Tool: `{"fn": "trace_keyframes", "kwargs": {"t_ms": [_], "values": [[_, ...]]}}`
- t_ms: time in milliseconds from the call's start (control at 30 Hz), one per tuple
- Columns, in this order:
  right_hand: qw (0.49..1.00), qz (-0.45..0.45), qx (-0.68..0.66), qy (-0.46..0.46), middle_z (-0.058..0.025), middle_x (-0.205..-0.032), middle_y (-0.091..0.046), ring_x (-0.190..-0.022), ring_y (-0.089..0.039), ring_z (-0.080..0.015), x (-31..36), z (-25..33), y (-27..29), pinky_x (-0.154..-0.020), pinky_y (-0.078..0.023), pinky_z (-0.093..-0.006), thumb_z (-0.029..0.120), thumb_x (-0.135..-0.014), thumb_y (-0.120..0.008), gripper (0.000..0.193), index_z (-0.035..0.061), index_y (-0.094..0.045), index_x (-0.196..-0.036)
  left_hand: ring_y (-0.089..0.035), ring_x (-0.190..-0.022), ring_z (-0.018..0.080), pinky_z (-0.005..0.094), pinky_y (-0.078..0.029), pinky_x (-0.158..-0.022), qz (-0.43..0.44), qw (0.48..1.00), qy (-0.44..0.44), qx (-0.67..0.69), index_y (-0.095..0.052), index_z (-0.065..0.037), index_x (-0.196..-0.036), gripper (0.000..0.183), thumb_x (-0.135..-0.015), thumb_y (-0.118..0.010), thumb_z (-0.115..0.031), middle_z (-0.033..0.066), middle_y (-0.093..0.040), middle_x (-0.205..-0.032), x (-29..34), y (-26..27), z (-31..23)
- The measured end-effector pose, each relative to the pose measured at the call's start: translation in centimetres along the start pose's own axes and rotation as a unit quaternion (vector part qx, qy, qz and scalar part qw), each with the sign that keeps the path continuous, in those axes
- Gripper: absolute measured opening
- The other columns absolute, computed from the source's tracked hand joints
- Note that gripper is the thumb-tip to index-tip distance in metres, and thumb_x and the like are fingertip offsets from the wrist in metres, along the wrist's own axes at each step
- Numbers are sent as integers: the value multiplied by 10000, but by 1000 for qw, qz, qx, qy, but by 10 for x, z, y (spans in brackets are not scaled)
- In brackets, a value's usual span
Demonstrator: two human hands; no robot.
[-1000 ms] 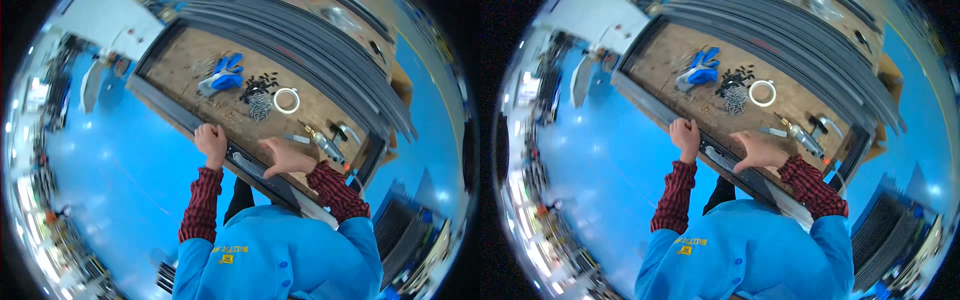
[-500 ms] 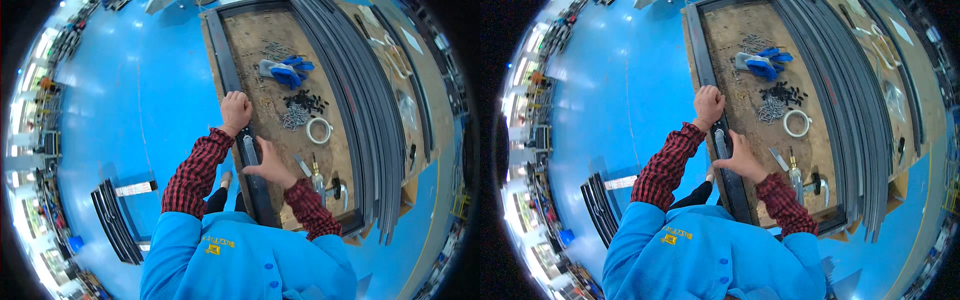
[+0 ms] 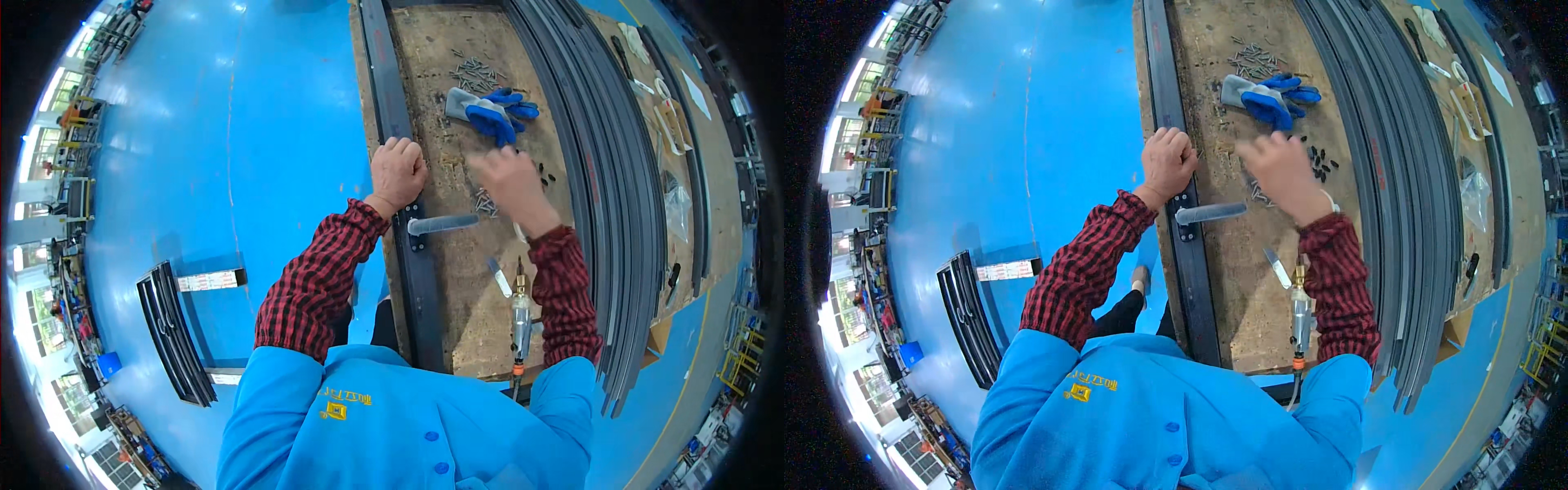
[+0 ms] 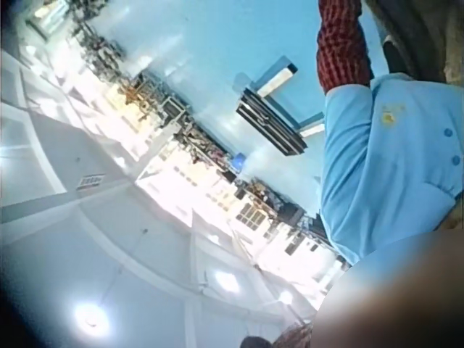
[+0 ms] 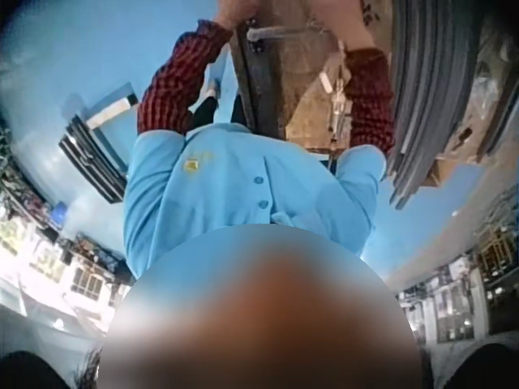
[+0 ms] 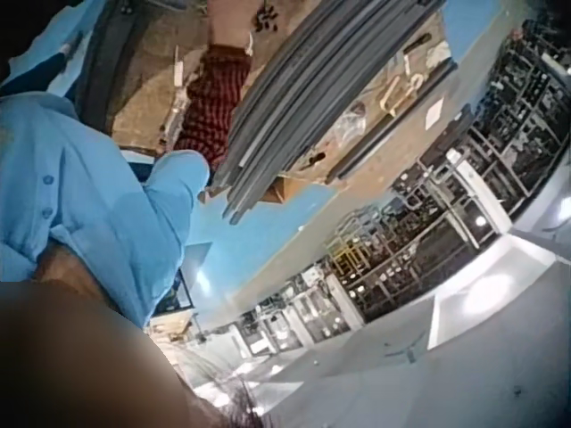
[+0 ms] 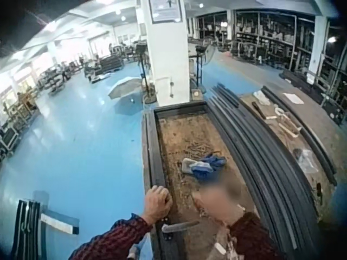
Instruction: Assembling and securing components of a metal window frame using power tools and fasteners.
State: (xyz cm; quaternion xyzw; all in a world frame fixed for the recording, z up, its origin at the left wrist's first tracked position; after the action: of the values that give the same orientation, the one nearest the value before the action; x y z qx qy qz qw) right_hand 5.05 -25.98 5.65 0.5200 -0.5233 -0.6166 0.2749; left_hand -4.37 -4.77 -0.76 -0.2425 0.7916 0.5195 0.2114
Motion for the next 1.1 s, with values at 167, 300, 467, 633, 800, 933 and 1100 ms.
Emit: {"fn": "trace_keyframes", "kwargs": {"t_ms": [167,300,467,633,800,933,1100], "values": [[798,-244,-455,-312,-36,-948,-601,-792,-531,-161,-27,-2,54,-716,-458,-277,90,-803,-746,332,71,-637,-1117,-463,-673,258,379,-398,-632,1,1000,12,1,-449,-128,-708,204,-715,-649,-90,31,-476,-710,5,2,6],[929,-70,-334,-143,-45,-967,-601,-909,-542,-207,22,52,29,-876,-412,-365,217,-699,-814,483,92,-611,-1119,-465,-676,255,378,-397,-632,-3,1000,12,-4,-451,-130,-710,201,-708,-648,-91,30,-475,-713,5,0,8],[975,19,-222,-11,18,-989,-620,-956,-518,-186,20,69,20,-933,-368,-388,222,-719,-761,411,128,-634,-1099,-467,-683,251,375,-397,-636,1,1000,12,7,-455,-133,-711,197,-705,-648,-94,29,-477,-717,8,-2,6],[980,25,-190,45,59,-975,-605,-929,-505,-175,3,60,19,-916,-360,-377,221,-703,-747,389,167,-619,-1066,-468,-690,247,371,-398,-643,9,1000,18,-14,-460,-136,-712,190,-704,-646,-96,26,-481,-721,3,0,5],[984,22,-167,50,67,-980,-599,-937,-509,-172,7,60,16,-908,-357,-369,229,-686,-752,388,178,-610,-1043,-485,-727,255,380,-404,-658,28,999,24,-16,-468,-139,-723,178,-710,-645,-126,34,-495,-756,7,0,5],[983,5,-178,39,47,-995,-605,-959,-521,-177,8,61,17,-918,-359,-367,225,-697,-759,387,165,-618,-1053,-479,-714,254,376,-403,-652,17,1000,18,-16,-467,-134,-717,174,-706,-639,-114,31,-494,-743,6,-2,4],[948,34,-309,-66,-3,-1016,-613,-975,-540,-198,10,50,41,-927,-378,-363,206,-741,-757,377,127,-633,-1088,-466,-683,252,371,-401,-634,0,1000,10,-8,-463,-127,-705,172,-699,-631,-91,27,-489,-718,8,-3,6]]}}
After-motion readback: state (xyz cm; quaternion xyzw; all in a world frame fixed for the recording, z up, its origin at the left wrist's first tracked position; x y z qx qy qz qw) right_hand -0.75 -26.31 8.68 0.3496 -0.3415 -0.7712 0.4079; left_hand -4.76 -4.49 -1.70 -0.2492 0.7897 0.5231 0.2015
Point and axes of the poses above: each hand's wrist, its own x-axis away from the middle knuckle, its own y-axis out of the back of the hand, z = x × y, the point moved 1 cm from there along -x, towards the middle knuckle
